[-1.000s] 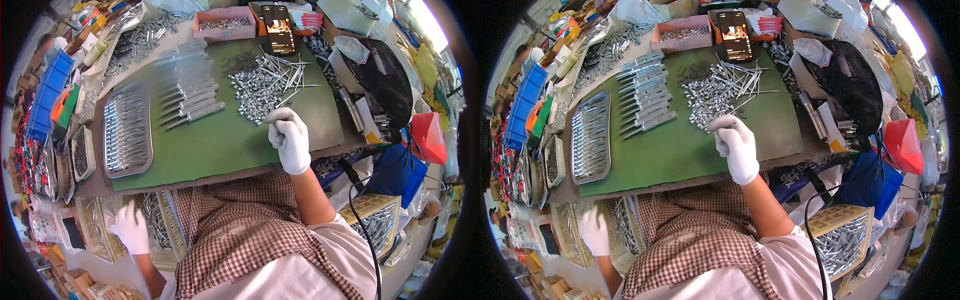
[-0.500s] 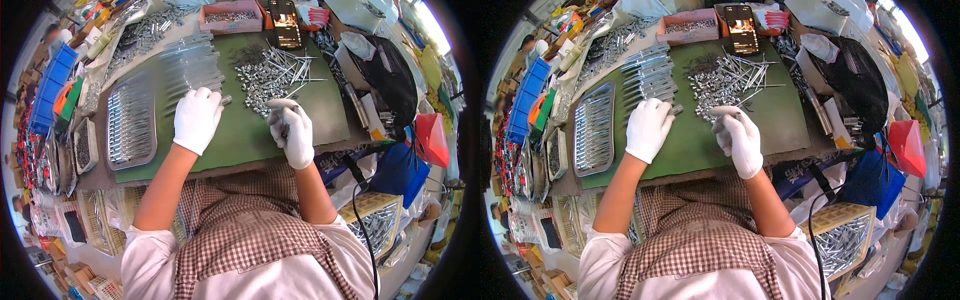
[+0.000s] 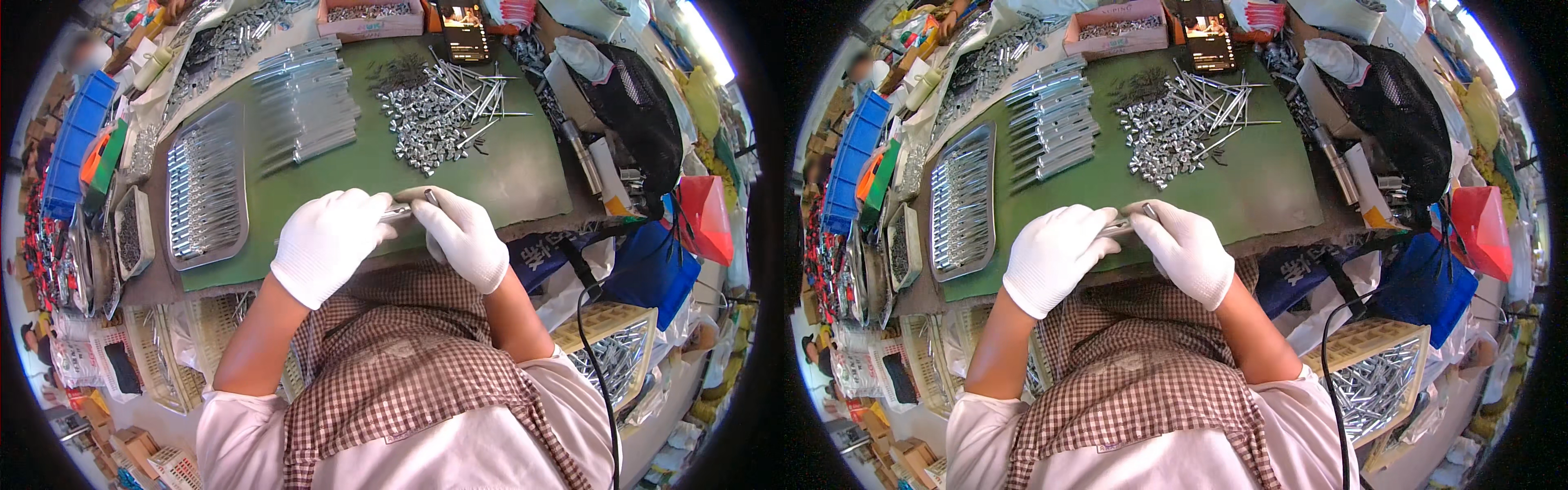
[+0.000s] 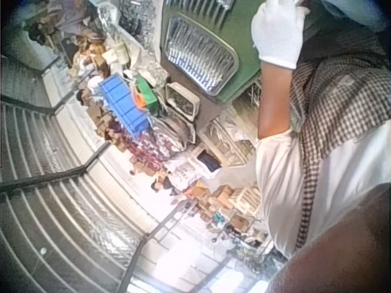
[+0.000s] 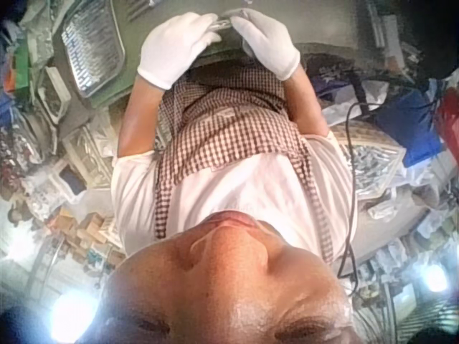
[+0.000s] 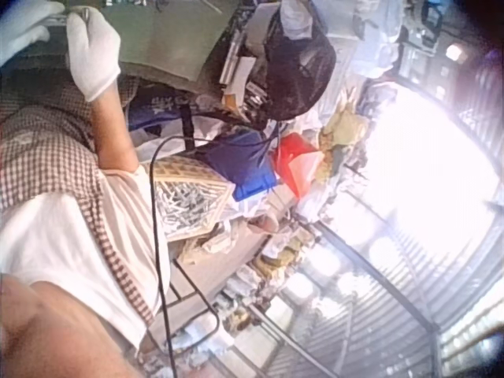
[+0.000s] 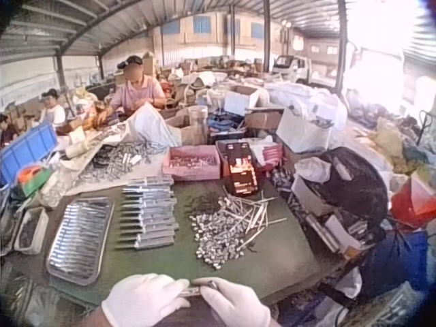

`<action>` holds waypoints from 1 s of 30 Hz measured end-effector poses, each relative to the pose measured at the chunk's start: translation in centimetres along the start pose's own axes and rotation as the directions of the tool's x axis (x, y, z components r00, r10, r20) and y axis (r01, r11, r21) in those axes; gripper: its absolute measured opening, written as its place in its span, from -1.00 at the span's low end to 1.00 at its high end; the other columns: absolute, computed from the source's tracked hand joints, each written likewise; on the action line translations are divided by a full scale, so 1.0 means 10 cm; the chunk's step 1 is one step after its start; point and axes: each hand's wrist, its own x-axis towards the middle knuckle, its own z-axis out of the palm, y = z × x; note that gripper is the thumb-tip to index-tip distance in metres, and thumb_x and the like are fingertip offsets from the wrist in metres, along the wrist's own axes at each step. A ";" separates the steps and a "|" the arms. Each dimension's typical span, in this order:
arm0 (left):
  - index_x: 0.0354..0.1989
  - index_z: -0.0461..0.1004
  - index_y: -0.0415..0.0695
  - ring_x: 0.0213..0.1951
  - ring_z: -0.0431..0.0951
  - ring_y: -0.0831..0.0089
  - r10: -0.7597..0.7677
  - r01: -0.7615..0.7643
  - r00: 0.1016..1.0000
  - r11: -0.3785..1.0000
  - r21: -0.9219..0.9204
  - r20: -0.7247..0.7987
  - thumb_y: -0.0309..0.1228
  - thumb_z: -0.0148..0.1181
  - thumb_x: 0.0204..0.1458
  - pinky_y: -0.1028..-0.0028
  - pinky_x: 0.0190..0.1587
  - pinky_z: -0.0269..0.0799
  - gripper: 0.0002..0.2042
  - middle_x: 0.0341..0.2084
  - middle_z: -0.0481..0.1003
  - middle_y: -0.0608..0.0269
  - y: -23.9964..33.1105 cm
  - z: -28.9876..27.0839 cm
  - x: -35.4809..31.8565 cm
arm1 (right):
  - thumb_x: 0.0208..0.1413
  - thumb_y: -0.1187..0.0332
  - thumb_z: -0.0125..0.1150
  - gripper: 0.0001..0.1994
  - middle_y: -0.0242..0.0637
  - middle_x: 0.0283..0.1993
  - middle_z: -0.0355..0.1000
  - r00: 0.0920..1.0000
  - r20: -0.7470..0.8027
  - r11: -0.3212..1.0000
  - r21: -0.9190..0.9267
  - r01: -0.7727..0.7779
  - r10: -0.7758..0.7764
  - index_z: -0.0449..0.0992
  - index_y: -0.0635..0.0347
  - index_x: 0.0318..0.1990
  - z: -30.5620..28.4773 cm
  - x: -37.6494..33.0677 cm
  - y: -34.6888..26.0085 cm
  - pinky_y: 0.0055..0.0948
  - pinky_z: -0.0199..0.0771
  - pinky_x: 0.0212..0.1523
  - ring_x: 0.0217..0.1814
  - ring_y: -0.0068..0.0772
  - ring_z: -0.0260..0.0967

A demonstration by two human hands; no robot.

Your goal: Manually assembling small metal components by inserting screws into metal rods and tightening them.

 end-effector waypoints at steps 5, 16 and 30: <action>-0.03 0.59 -0.07 -0.33 0.58 0.21 -0.030 0.022 0.998 0.992 -0.126 -0.057 -0.28 0.38 0.01 0.30 -0.26 0.49 -0.66 -0.40 0.53 0.20 -0.03 0.04 -0.07 | 0.30 0.33 0.21 -0.79 -0.15 -0.37 0.57 0.974 -0.037 0.947 -0.246 0.206 -0.221 0.58 0.32 -0.09 -0.01 0.03 0.10 -0.39 0.51 -0.24 -0.36 -0.36 0.53; -0.01 0.63 0.09 -0.47 0.55 0.26 -0.124 0.101 0.989 0.964 -0.246 -0.082 -0.40 0.35 0.04 0.35 -0.39 0.47 -0.69 -0.49 0.47 0.26 0.02 0.08 -0.09 | 0.25 0.39 0.27 -0.82 -0.09 -0.35 0.56 0.965 -0.050 0.935 -0.265 0.235 -0.256 0.55 0.34 -0.14 -0.08 0.03 0.13 -0.36 0.51 -0.23 -0.34 -0.23 0.54; 0.03 0.59 0.08 -0.43 0.59 0.21 -0.230 0.225 0.973 0.938 -0.263 0.013 -0.34 0.31 0.09 0.32 -0.34 0.50 -0.70 -0.45 0.52 0.23 0.07 0.13 -0.08 | 0.25 0.39 0.28 -0.83 -0.03 -0.32 0.54 0.935 -0.080 0.894 -0.329 0.304 -0.347 0.54 0.31 -0.12 -0.08 0.05 0.21 -0.30 0.51 -0.21 -0.30 -0.06 0.54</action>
